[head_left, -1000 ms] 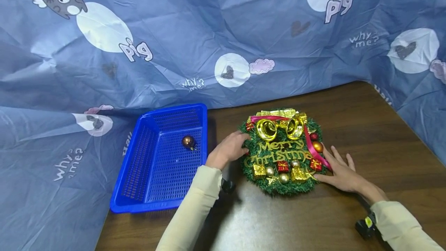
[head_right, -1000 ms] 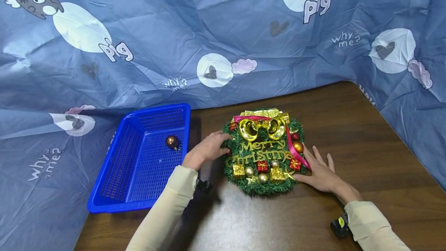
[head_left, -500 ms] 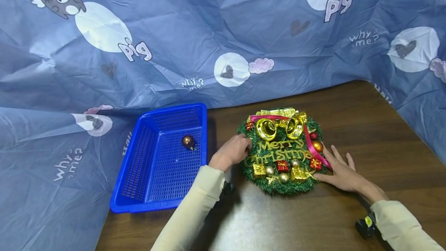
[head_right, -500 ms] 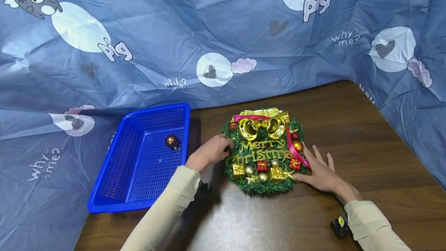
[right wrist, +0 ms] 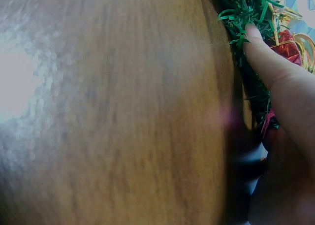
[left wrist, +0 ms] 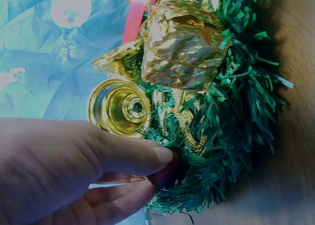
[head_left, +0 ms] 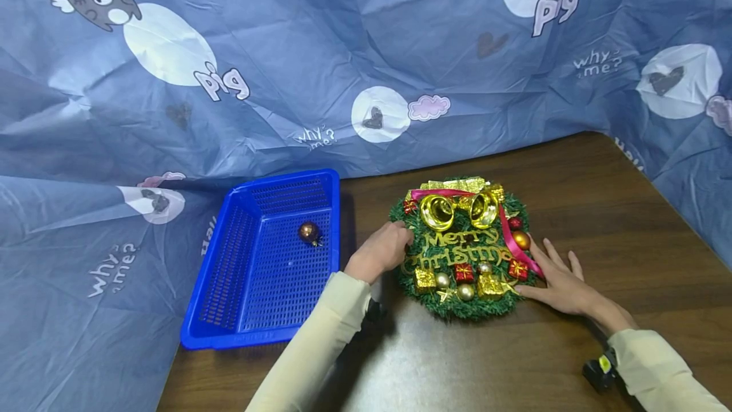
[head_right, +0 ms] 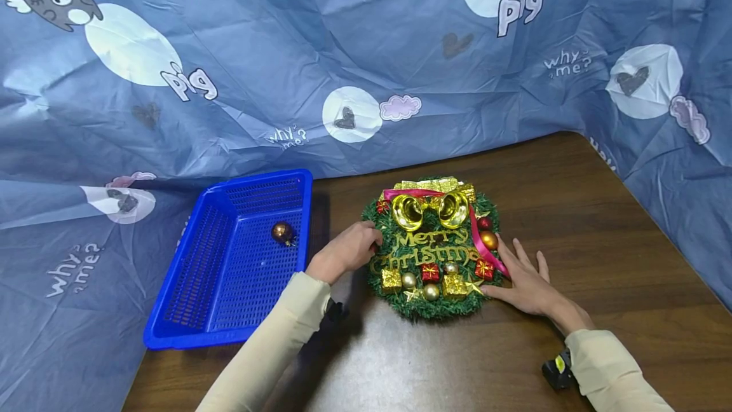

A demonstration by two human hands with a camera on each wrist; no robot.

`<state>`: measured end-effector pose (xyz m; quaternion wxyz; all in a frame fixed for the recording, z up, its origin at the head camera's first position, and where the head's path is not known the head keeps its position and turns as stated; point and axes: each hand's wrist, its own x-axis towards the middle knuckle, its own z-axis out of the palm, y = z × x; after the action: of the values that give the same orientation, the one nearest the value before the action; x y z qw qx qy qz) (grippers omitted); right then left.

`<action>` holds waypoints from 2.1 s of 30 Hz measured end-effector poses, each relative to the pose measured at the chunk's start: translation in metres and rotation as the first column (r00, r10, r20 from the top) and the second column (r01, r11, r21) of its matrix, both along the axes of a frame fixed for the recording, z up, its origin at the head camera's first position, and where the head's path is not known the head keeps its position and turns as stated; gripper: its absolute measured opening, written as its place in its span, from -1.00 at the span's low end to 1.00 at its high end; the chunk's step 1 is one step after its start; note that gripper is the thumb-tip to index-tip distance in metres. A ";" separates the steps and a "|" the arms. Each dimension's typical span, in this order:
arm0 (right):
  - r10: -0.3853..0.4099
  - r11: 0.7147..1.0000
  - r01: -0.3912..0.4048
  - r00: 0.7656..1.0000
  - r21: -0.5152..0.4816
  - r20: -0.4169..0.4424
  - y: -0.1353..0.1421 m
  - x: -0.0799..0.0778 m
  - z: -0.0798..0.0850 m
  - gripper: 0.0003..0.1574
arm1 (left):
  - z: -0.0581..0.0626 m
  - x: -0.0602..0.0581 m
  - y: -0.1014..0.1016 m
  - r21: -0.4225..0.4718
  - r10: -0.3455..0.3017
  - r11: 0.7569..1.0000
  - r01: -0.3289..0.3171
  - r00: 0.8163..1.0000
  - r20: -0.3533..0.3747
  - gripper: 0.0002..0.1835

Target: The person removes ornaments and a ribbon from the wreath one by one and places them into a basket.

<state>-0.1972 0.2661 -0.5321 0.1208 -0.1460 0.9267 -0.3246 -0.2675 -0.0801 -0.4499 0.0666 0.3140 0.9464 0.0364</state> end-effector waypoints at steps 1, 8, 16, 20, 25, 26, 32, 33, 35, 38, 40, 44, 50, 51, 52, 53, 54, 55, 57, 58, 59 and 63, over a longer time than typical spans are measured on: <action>0.000 1.000 0.000 1.000 -0.001 0.001 0.000 0.000 0.000 0.26 | 0.000 0.000 0.000 0.000 -0.003 1.000 0.003 1.000 0.002 -0.79; -0.001 1.000 0.001 1.000 0.000 0.000 -0.001 0.000 0.000 0.26 | 0.004 -0.003 -0.005 0.012 -0.042 0.999 0.042 0.999 -0.025 -0.82; -0.005 1.000 0.005 1.000 0.003 0.005 -0.001 0.000 -0.001 0.27 | 0.011 -0.006 -0.013 0.125 -0.049 0.991 0.052 0.998 -0.027 -0.83; -0.009 1.000 0.009 1.000 0.005 0.007 -0.001 -0.001 -0.001 0.27 | 0.017 -0.009 -0.018 0.179 -0.016 0.984 0.011 1.000 0.024 -0.81; -0.007 1.000 0.006 1.000 0.011 0.007 -0.001 -0.001 -0.002 0.27 | 0.028 -0.011 -0.026 0.236 0.061 0.969 -0.072 0.997 0.054 -0.81; -0.006 1.000 0.006 1.000 0.013 0.006 -0.001 -0.001 -0.002 0.27 | 0.029 -0.011 -0.028 0.243 0.069 0.967 -0.079 0.996 0.049 -0.81; -0.007 1.000 0.007 1.000 0.013 0.008 0.000 0.000 -0.001 0.26 | 0.039 -0.012 -0.033 0.285 0.084 0.955 -0.088 0.996 0.025 -0.81; -0.008 1.000 0.007 1.000 0.012 0.009 0.000 0.000 -0.001 0.26 | 0.040 -0.012 -0.034 0.287 0.085 0.954 -0.088 0.996 0.023 -0.82; -0.006 1.000 0.006 1.000 0.014 0.009 0.000 -0.001 -0.002 0.26 | 0.042 -0.012 -0.034 0.291 0.086 0.952 -0.088 0.996 0.019 -0.82; -0.004 1.000 0.004 1.000 0.013 0.010 0.000 -0.001 -0.002 0.26 | 0.043 -0.011 -0.035 0.292 0.089 0.952 -0.090 0.996 0.016 -0.81; -0.001 1.000 0.001 1.000 0.010 0.011 0.000 -0.001 -0.002 0.26 | 0.045 -0.011 -0.036 0.292 0.093 0.952 -0.094 0.995 0.020 -0.80; 0.001 1.000 -0.001 1.000 0.010 0.010 0.000 -0.001 -0.002 0.25 | 0.048 -0.010 -0.038 0.297 0.103 0.949 -0.106 0.994 0.026 -0.78; 0.000 1.000 0.000 1.000 0.009 0.006 0.000 -0.001 -0.001 0.25 | 0.053 -0.010 -0.041 0.323 0.105 0.941 -0.100 0.995 0.002 -0.81; -0.001 1.000 0.001 1.000 0.010 0.006 0.000 -0.001 -0.001 0.25 | 0.054 -0.009 -0.042 0.327 0.104 0.940 -0.098 0.995 -0.002 -0.81; -0.001 1.000 0.001 1.000 0.012 0.005 0.000 -0.001 -0.001 0.25 | 0.055 -0.009 -0.043 0.327 0.106 0.940 -0.099 0.994 -0.003 -0.82; -0.001 1.000 0.001 1.000 0.012 0.005 0.000 -0.001 -0.001 0.25 | 0.056 -0.009 -0.044 0.327 0.108 0.939 -0.102 0.994 -0.002 -0.82; 0.000 1.000 0.000 1.000 0.012 0.006 0.000 -0.001 -0.001 0.25 | 0.057 -0.009 -0.045 0.329 0.110 0.939 -0.103 0.994 -0.003 -0.82; 0.000 1.000 0.000 1.000 0.013 0.006 0.000 -0.001 0.000 0.25 | 0.057 -0.009 -0.046 0.328 0.115 0.938 -0.109 0.993 0.002 -0.82; 0.001 1.000 -0.001 1.000 0.015 0.005 -0.001 -0.001 0.000 0.25 | 0.058 -0.009 -0.048 0.324 0.124 0.939 -0.119 0.992 0.006 -0.82; 0.001 1.000 -0.001 1.000 0.014 0.004 -0.001 -0.001 0.000 0.25 | 0.058 -0.009 -0.049 0.322 0.129 0.938 -0.125 0.992 0.008 -0.82; 0.002 1.000 -0.002 1.000 0.014 0.004 -0.001 -0.001 0.000 0.25 | 0.059 -0.009 -0.050 0.324 0.133 0.937 -0.128 0.991 0.008 -0.82; 0.001 1.000 -0.001 1.000 0.011 0.004 0.000 0.000 0.001 0.25 | 0.060 -0.010 -0.055 0.329 0.144 0.934 -0.140 0.989 0.011 -0.82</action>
<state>-0.1975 0.2659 -0.5315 0.1237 -0.1449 0.9282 -0.3197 -0.2771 -0.1352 -0.3896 0.0043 0.2518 0.9476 0.1963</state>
